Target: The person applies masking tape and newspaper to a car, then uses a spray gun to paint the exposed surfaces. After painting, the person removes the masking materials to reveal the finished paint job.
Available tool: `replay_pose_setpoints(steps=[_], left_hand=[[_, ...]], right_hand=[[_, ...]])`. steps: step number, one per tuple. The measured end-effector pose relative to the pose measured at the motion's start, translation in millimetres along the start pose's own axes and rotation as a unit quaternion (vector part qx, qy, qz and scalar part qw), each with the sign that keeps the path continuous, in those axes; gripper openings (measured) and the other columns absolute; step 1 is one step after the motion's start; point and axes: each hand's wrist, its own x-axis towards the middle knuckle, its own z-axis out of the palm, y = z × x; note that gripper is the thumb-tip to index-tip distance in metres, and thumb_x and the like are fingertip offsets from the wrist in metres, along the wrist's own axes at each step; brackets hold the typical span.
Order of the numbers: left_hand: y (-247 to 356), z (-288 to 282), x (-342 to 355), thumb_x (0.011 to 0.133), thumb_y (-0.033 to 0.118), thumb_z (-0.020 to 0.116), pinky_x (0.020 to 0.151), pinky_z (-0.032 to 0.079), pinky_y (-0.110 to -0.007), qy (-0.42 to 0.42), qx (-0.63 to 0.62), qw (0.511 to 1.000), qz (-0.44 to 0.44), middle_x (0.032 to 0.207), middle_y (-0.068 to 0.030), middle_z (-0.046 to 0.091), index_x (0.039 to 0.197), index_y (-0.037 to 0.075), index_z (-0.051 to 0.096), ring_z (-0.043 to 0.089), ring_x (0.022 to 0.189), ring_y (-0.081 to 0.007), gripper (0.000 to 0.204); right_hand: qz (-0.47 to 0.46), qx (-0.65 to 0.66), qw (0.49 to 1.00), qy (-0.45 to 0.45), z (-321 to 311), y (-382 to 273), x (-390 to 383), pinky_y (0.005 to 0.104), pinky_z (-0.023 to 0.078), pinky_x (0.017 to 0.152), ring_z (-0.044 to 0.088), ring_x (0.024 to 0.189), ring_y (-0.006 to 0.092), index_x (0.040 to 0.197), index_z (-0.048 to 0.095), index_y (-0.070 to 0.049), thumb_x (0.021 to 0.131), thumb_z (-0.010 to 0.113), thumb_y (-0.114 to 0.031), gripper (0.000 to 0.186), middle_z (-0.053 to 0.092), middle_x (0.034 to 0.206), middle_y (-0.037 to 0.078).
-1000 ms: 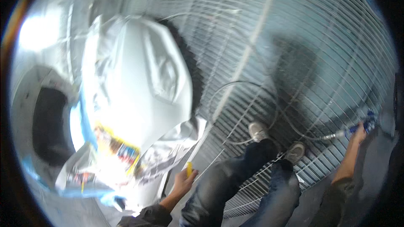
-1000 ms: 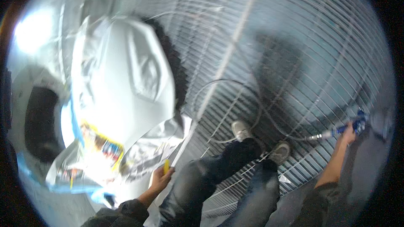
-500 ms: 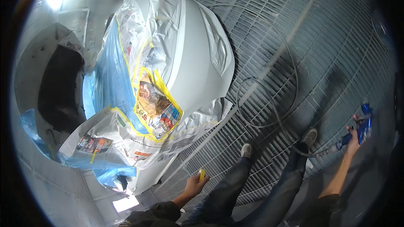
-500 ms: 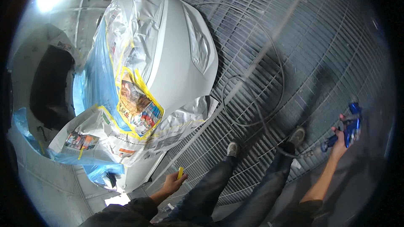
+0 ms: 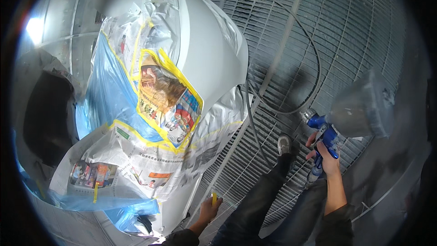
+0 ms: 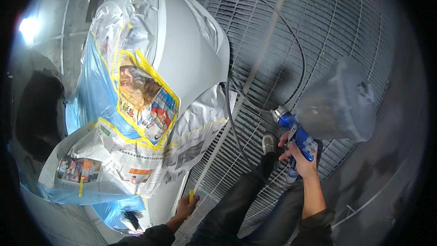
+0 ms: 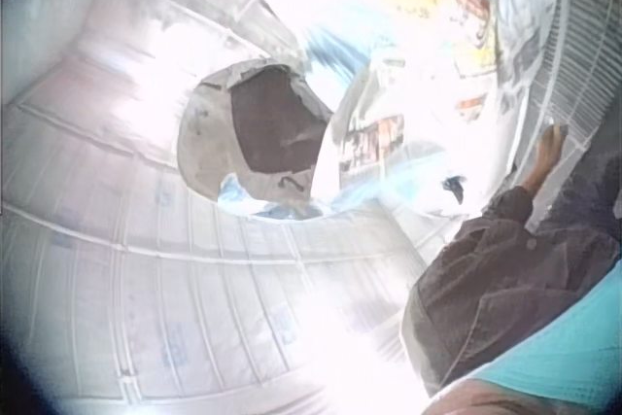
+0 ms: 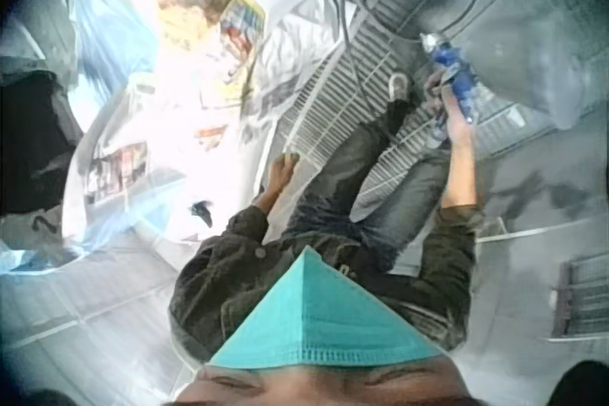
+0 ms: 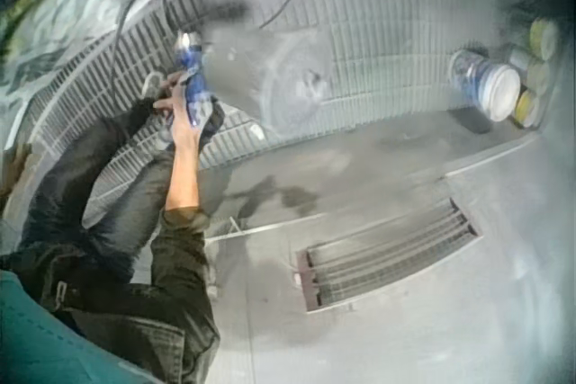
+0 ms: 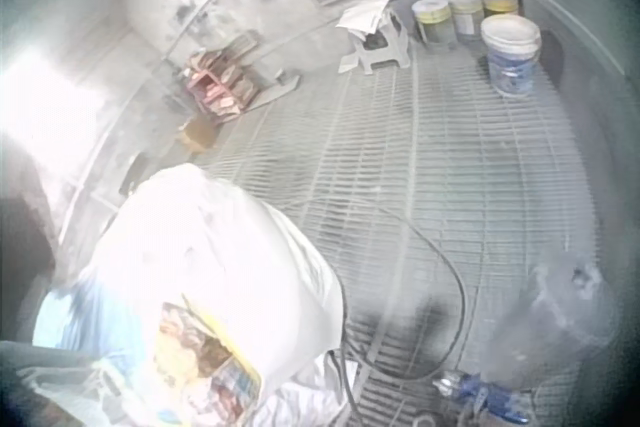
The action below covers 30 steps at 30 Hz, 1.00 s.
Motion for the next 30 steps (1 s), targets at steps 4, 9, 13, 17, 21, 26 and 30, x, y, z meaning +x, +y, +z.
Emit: replay_pose_setpoints(steps=[4, 9, 13, 17, 21, 26, 30], left_hand=[[-18.3, 12.1, 2.0, 0.092, 0.049, 0.065, 0.057, 0.043, -0.042, 0.001, -0.022, 1.000, -0.014, 0.058, -0.0131, 0.056, 0.077, 0.000, 0.063, 0.057, 0.055, -0.0232, 0.051], [-26.3, 18.6, -3.4, 0.092, 0.047, 0.066, 0.054, 0.043, -0.040, -0.006, -0.008, 0.999, -0.038, 0.054, -0.0115, 0.054, 0.076, 0.000, 0.063, 0.055, 0.051, -0.0189, 0.050], [-32.2, 12.8, -4.5, 0.092, 0.046, 0.067, 0.054, 0.044, -0.040, -0.007, 0.007, 0.999, -0.035, 0.056, -0.0120, 0.056, 0.078, 0.000, 0.065, 0.058, 0.053, -0.0196, 0.048], [-44.5, 12.6, -5.3, 0.091, 0.044, 0.068, 0.055, 0.045, -0.040, -0.003, 0.003, 0.997, -0.073, 0.056, -0.0105, 0.058, 0.081, 0.001, 0.068, 0.060, 0.054, -0.0198, 0.045], [-51.7, 11.9, -5.3, 0.092, 0.043, 0.068, 0.056, 0.046, -0.039, 0.014, -0.039, 0.998, -0.045, 0.058, -0.0090, 0.061, 0.082, 0.001, 0.069, 0.062, 0.056, -0.0187, 0.043], [-50.3, 11.0, -7.9, 0.092, 0.042, 0.067, 0.057, 0.046, -0.037, 0.022, -0.052, 0.996, -0.063, 0.061, -0.0088, 0.062, 0.084, 0.002, 0.070, 0.062, 0.058, -0.0176, 0.041], [-43.2, 13.6, -14.5, 0.091, 0.041, 0.068, 0.057, 0.046, -0.037, 0.031, -0.042, 0.995, -0.085, 0.060, -0.0084, 0.062, 0.084, 0.002, 0.070, 0.062, 0.058, -0.0172, 0.040]], right_hand=[[0.007, 0.007, 1.000, -0.017, 9.9, 28.2, -7.3, 0.0309, 0.059, 0.058, 0.065, 0.090, 0.0225, 0.116, 0.059, 0.002, 0.091, 0.068, -0.009, 0.029, 0.064, 0.102, 0.013], [0.040, 0.045, 0.995, -0.084, 25.8, 42.3, -4.9, 0.0290, 0.058, 0.060, 0.066, 0.091, 0.0204, 0.116, 0.059, 0.003, 0.091, 0.072, -0.014, 0.033, 0.066, 0.101, 0.013], [0.056, -0.003, 0.998, -0.030, 32.9, 85.4, 6.9, 0.0275, 0.057, 0.060, 0.068, 0.091, 0.0164, 0.112, 0.061, 0.002, 0.092, 0.071, -0.017, 0.029, 0.068, 0.099, 0.011], [0.181, 0.047, 0.956, -0.224, 68.0, 59.8, -6.5, 0.0292, 0.056, 0.059, 0.069, 0.081, 0.0169, 0.110, 0.064, -0.002, 0.089, 0.072, -0.014, 0.025, 0.069, 0.097, 0.009], [0.219, 0.014, 0.920, -0.325, 80.4, 81.9, 0.1, 0.0264, 0.050, 0.054, 0.063, 0.064, 0.0119, 0.104, 0.068, -0.006, 0.088, 0.073, -0.016, 0.020, 0.068, 0.082, 0.003], [0.157, -0.059, 0.972, -0.166, 93.4, 97.6, 34.5, 0.0239, 0.040, 0.048, 0.049, 0.052, 0.0043, 0.102, 0.069, -0.007, 0.091, 0.069, -0.020, 0.017, 0.057, 0.066, -0.004], [0.094, -0.120, 0.987, -0.046, 85.2, 97.7, 76.9, 0.0241, 0.042, 0.048, 0.048, 0.051, 0.0046, 0.122, 0.062, -0.006, 0.094, 0.064, -0.020, 0.032, 0.056, 0.069, -0.004]])
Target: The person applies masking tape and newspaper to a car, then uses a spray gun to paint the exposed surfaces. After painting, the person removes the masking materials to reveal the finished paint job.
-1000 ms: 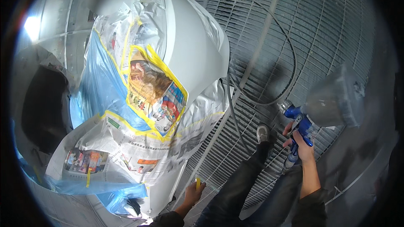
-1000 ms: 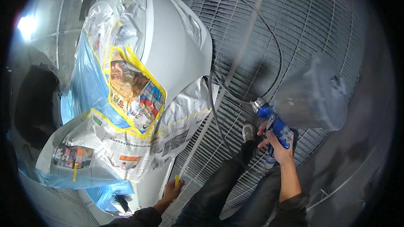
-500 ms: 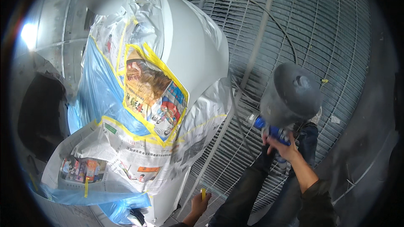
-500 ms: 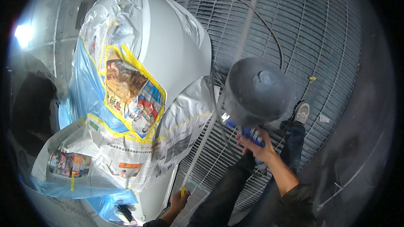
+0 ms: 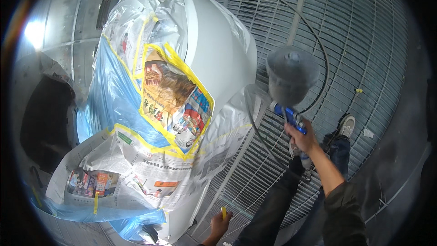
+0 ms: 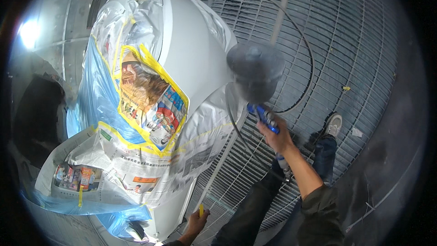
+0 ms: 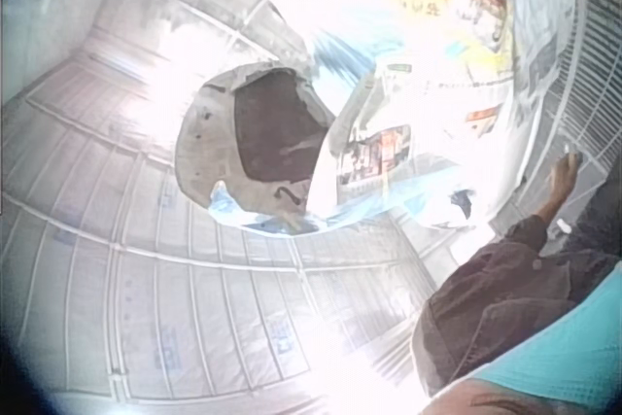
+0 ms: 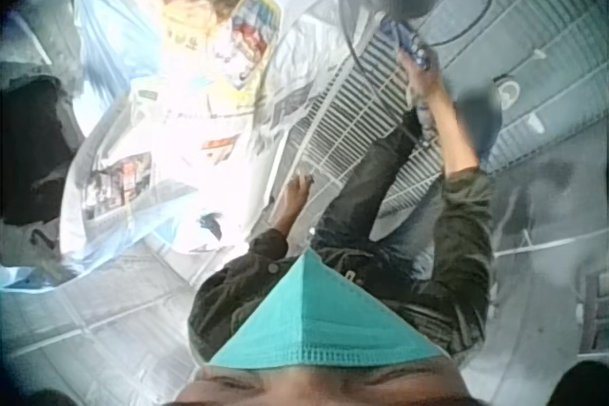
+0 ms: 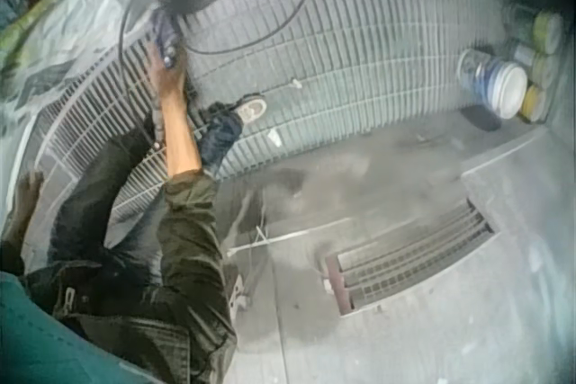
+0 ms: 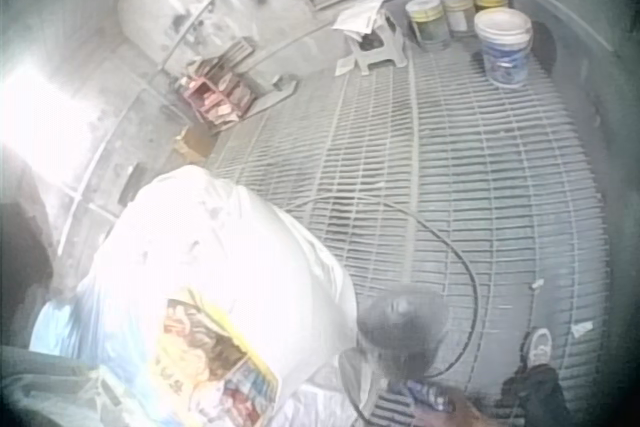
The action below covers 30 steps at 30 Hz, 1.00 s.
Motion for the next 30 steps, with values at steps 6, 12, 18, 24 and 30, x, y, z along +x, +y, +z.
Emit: replay_pose_setpoints(steps=[6, 12, 18, 24, 30], left_hand=[[-1.0, 0.2, 4.5, 0.090, 0.039, 0.070, 0.056, 0.046, -0.036, -0.012, -0.011, 1.000, 0.019, 0.059, -0.0082, 0.061, 0.082, 0.002, 0.069, 0.061, 0.058, -0.0157, 0.038], [-1.0, 4.6, -0.8, 0.091, 0.039, 0.070, 0.054, 0.044, -0.036, -0.019, -0.050, 0.998, 0.030, 0.056, -0.0064, 0.058, 0.080, 0.002, 0.068, 0.058, 0.055, -0.0137, 0.039], [20.1, -8.7, -3.5, 0.094, 0.039, 0.067, 0.050, 0.043, -0.031, -0.027, -0.024, 0.999, 0.014, 0.056, -0.0021, 0.057, 0.084, 0.002, 0.071, 0.055, 0.052, -0.0101, 0.039], [22.4, -9.1, -9.1, 0.092, 0.041, 0.067, 0.052, 0.045, -0.033, -0.022, -0.035, 0.999, -0.009, 0.057, -0.0046, 0.059, 0.084, 0.002, 0.071, 0.059, 0.054, -0.0135, 0.040], [24.6, -9.5, -17.7, 0.091, 0.041, 0.068, 0.056, 0.047, -0.036, -0.023, -0.072, 0.997, -0.018, 0.059, -0.0079, 0.063, 0.086, 0.002, 0.073, 0.062, 0.056, -0.0165, 0.039]], right_hand=[[-0.091, -0.058, 0.992, 0.062, -14.7, -26.5, 22.8, 0.0240, 0.046, 0.051, 0.055, 0.061, 0.0062, 0.122, 0.062, -0.005, 0.093, 0.064, -0.018, 0.032, 0.059, 0.076, -0.001], [0.016, 0.058, 0.962, -0.268, 21.2, -110.9, -37.7, 0.0234, 0.049, 0.052, 0.061, 0.069, 0.0071, 0.100, 0.066, -0.004, 0.090, 0.067, -0.020, 0.018, 0.063, 0.081, 0.002], [0.037, -0.029, 0.982, -0.185, 24.9, -131.1, 4.7, 0.0243, 0.047, 0.048, 0.056, 0.057, 0.0084, 0.095, 0.064, -0.004, 0.086, 0.073, -0.022, 0.022, 0.062, 0.080, 0.002], [-0.117, -0.131, 0.982, 0.066, 6.3, -156.2, 72.7, 0.0257, 0.046, 0.046, 0.051, 0.053, 0.0095, 0.142, 0.048, -0.007, 0.090, 0.066, -0.021, 0.057, 0.059, 0.078, 0.004], [-0.055, -0.182, 0.974, -0.125, 28.6, -228.7, 31.5, 0.0259, 0.052, 0.049, 0.058, 0.062, 0.0113, 0.142, 0.048, -0.004, 0.089, 0.063, -0.015, 0.056, 0.062, 0.083, 0.006]])
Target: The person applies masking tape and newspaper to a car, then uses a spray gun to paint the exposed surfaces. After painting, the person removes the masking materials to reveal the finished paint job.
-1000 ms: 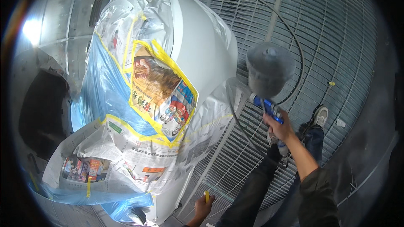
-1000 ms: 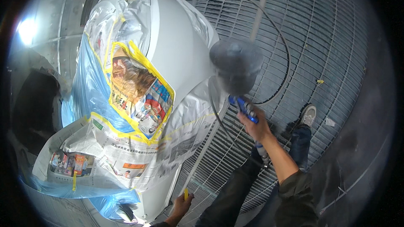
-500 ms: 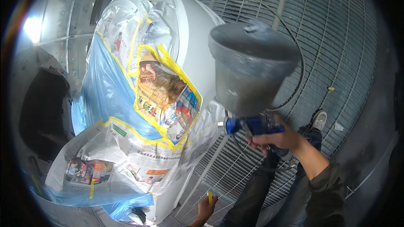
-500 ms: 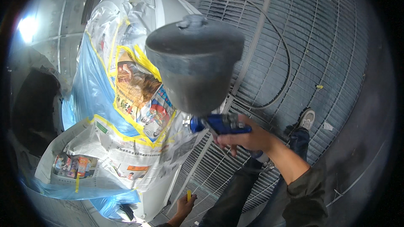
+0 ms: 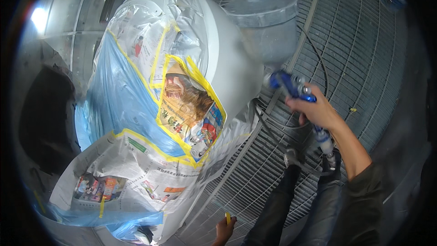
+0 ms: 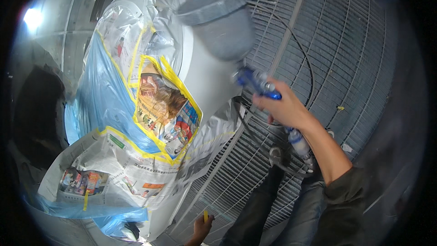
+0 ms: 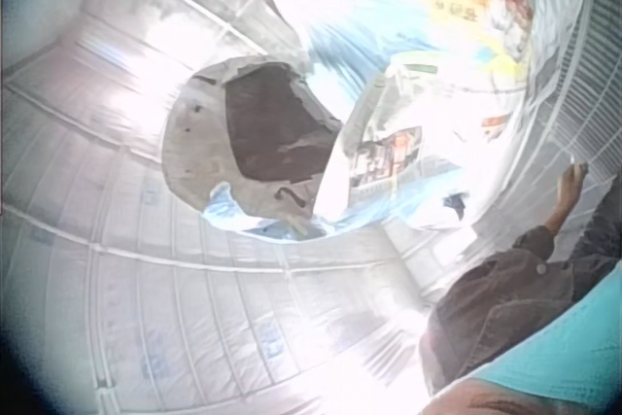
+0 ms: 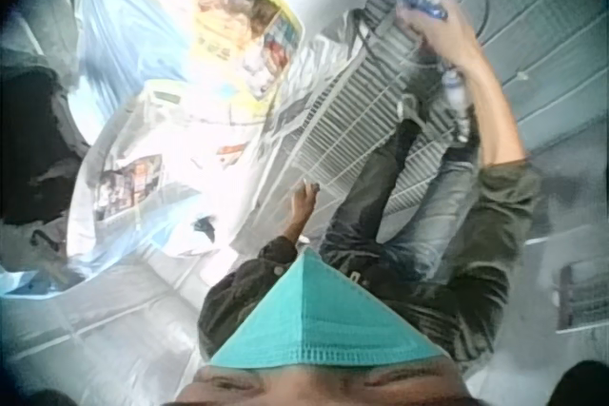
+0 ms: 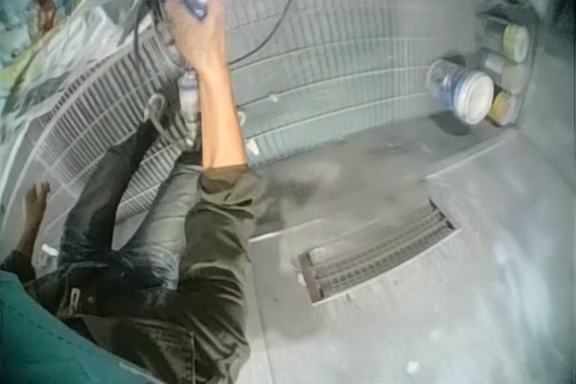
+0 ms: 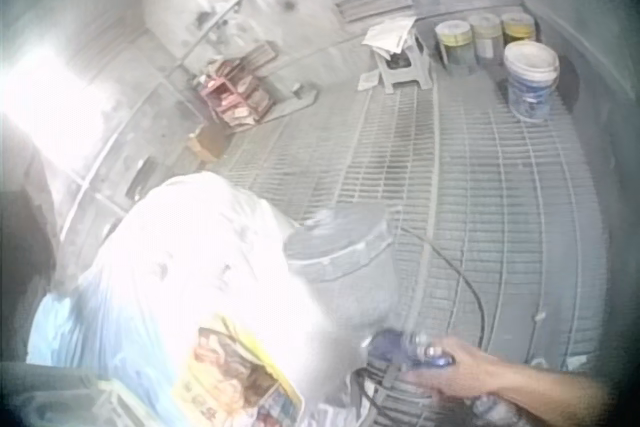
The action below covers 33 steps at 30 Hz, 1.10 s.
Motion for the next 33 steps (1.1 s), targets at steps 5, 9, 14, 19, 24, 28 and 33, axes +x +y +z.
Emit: replay_pose_setpoints(steps=[5, 9, 14, 19, 24, 28, 33], left_hand=[[0.6, 3.7, -11.5, 0.091, 0.036, 0.069, 0.057, 0.047, -0.033, 0.010, -0.050, 0.999, -0.003, 0.062, -0.0071, 0.064, 0.088, 0.002, 0.074, 0.061, 0.059, -0.0128, 0.034], [-11.6, 11.5, -16.0, 0.092, 0.035, 0.068, 0.055, 0.045, -0.031, 0.017, -0.079, 0.997, -0.013, 0.062, -0.0047, 0.061, 0.088, 0.001, 0.072, 0.058, 0.058, -0.0106, 0.034], [15.6, 2.1, -51.2, 0.094, 0.033, 0.065, 0.053, 0.042, -0.029, 0.019, -0.095, 0.993, -0.074, 0.062, -0.0017, 0.059, 0.089, 0.001, 0.072, 0.055, 0.056, -0.0093, 0.033], [-0.5, 12.7, -50.6, 0.091, 0.041, 0.068, 0.062, 0.048, -0.037, 0.053, -0.030, 0.997, -0.045, 0.060, -0.0110, 0.062, 0.094, 0.000, 0.073, 0.063, 0.061, -0.0191, 0.041], [32.6, -0.6, -95.2, 0.096, 0.045, 0.058, 0.068, 0.050, -0.040, 0.044, -0.021, 0.998, -0.036, 0.067, -0.0136, 0.065, 0.096, 0.005, 0.075, 0.066, 0.066, -0.0253, 0.043], [84.7, -20.0, -128.4, 0.099, 0.046, 0.052, 0.068, 0.050, -0.041, 0.055, -0.041, 0.997, 0.040, 0.070, -0.0167, 0.066, 0.095, 0.005, 0.073, 0.068, 0.069, -0.0269, 0.046], [157.8, -14.8, -158.5, 0.099, 0.048, 0.055, 0.057, 0.045, -0.039, 0.049, -0.098, 0.986, 0.127, 0.063, -0.0095, 0.062, 0.089, 0.001, 0.072, 0.060, 0.059, -0.0164, 0.051]], right_hand=[[0.047, 0.109, 0.954, -0.277, 40.0, -71.6, 2.0, 0.0259, 0.050, 0.047, 0.061, 0.058, 0.0135, 0.118, 0.059, 0.004, 0.083, 0.071, -0.017, 0.043, 0.066, 0.082, 0.010], [0.047, -0.033, 0.986, -0.156, 50.1, -94.8, 58.5, 0.0277, 0.050, 0.047, 0.060, 0.056, 0.0140, 0.107, 0.063, 0.004, 0.080, 0.072, -0.019, 0.037, 0.065, 0.077, 0.010], [-0.048, -0.171, 0.984, -0.015, 38.3, -135.1, 112.0, 0.0368, 0.054, 0.056, 0.066, 0.063, 0.0251, 0.131, 0.049, 0.007, 0.084, 0.058, -0.014, 0.052, 0.065, 0.081, 0.017], [-0.203, -0.340, 0.880, 0.262, 0.3, -122.3, 113.1, 0.0480, 0.052, 0.088, 0.063, 0.102, 0.0449, 0.147, 0.039, 0.000, 0.085, 0.055, -0.008, 0.064, 0.060, 0.118, 0.029], [-0.085, -0.027, 0.996, 0.004, -28.9, -146.0, -12.1, 0.0393, 0.059, 0.074, 0.065, 0.107, 0.0296, 0.144, 0.043, 0.000, 0.088, 0.060, -0.005, 0.060, 0.064, 0.122, 0.016], [-0.077, 0.158, 0.979, -0.098, -71.5, -159.4, -137.7, 0.0336, 0.060, 0.067, 0.063, 0.113, 0.0243, 0.132, 0.055, 0.002, 0.089, 0.064, -0.006, 0.045, 0.064, 0.125, 0.015], [-0.111, 0.163, 0.978, 0.074, -114.0, -190.5, -247.7, 0.0332, 0.060, 0.062, 0.064, 0.106, 0.0237, 0.124, 0.058, 0.004, 0.094, 0.061, -0.010, 0.033, 0.064, 0.117, 0.015]])
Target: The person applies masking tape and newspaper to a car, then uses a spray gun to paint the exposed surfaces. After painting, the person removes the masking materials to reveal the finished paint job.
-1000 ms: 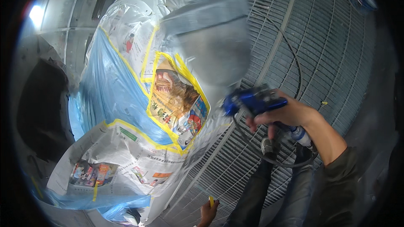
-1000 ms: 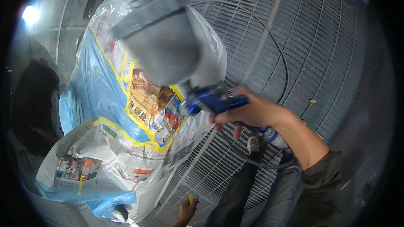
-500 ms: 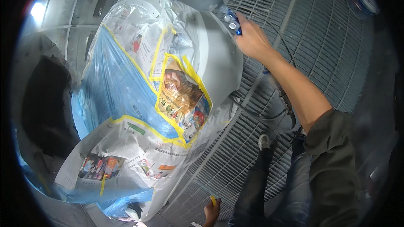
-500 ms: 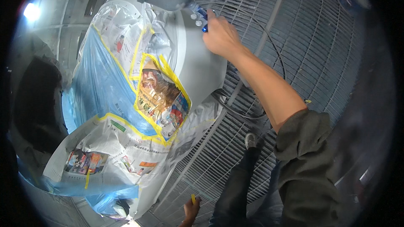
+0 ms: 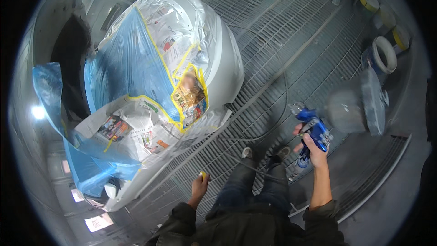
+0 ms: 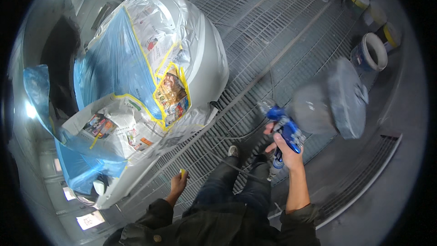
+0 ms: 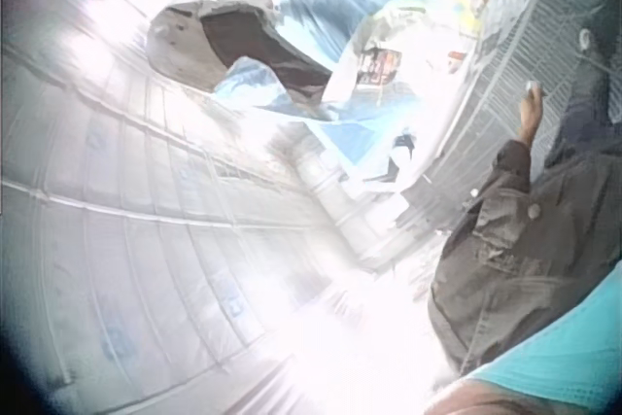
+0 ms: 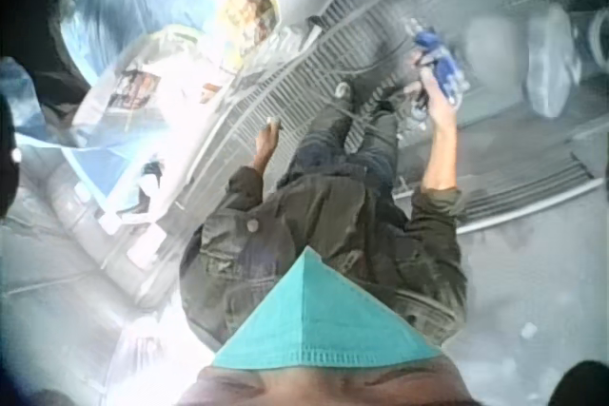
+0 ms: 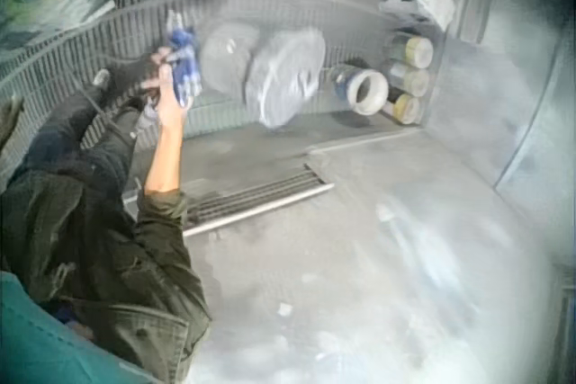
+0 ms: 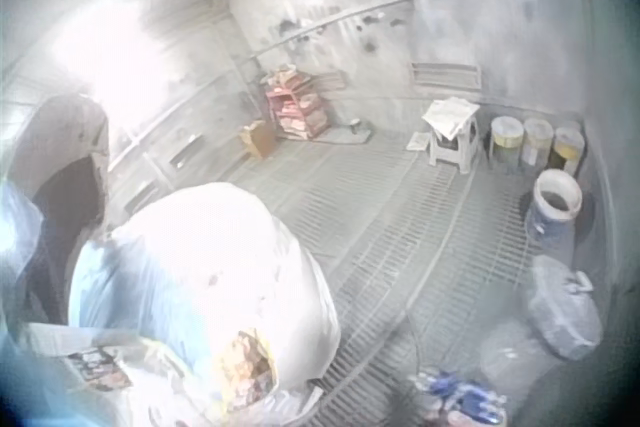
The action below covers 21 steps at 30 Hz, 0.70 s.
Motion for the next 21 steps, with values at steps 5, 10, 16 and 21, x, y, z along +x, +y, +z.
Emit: replay_pose_setpoints(steps=[5, 10, 16, 21], left_hand=[[72.5, 34.8, 10.8, 0.096, 0.051, 0.054, 0.069, 0.049, -0.046, -0.028, 0.023, 0.999, 0.014, 0.074, -0.0188, 0.069, 0.086, 0.004, 0.075, 0.069, 0.076, -0.0346, 0.052], [121.5, 87.3, 40.8, 0.096, 0.053, 0.051, 0.076, 0.050, -0.049, -0.026, -0.038, 0.999, 0.008, 0.078, -0.0196, 0.070, 0.083, 0.006, 0.075, 0.067, 0.080, -0.0403, 0.055], [157.5, 169.9, 112.2, 0.097, 0.044, 0.047, 0.080, 0.050, -0.053, 0.003, -0.053, 0.998, 0.033, 0.091, -0.0225, 0.071, 0.082, 0.006, 0.073, 0.066, 0.084, -0.0439, 0.048], [248.2, 197.9, 149.9, 0.097, 0.036, 0.047, 0.081, 0.049, -0.058, -0.001, 0.024, 0.998, 0.053, 0.097, -0.0266, 0.068, 0.094, 0.004, 0.070, 0.063, 0.090, -0.0485, 0.039]], right_hand=[[-0.064, -0.084, 0.989, 0.100, -28.7, -78.0, 4.4, 0.0299, 0.058, 0.056, 0.064, 0.093, 0.0196, 0.116, 0.060, 0.001, 0.094, 0.064, -0.013, 0.026, 0.064, 0.106, 0.011], [-0.130, -0.142, 0.980, 0.041, -31.5, -168.4, 68.5, 0.0295, 0.061, 0.057, 0.065, 0.109, 0.0254, 0.132, 0.052, 0.005, 0.095, 0.060, -0.010, 0.041, 0.062, 0.124, 0.016], [-0.142, -0.148, 0.978, -0.024, -48.1, -260.2, 185.4, 0.0238, 0.059, 0.051, 0.063, 0.105, 0.0225, 0.142, 0.040, 0.006, 0.097, 0.053, -0.004, 0.047, 0.059, 0.127, 0.017], [-0.144, -0.156, 0.975, -0.066, -30.2, -339.2, 284.6, 0.0242, 0.059, 0.052, 0.062, 0.114, 0.0232, 0.145, 0.037, 0.004, 0.098, 0.050, -0.004, 0.049, 0.056, 0.136, 0.018]])
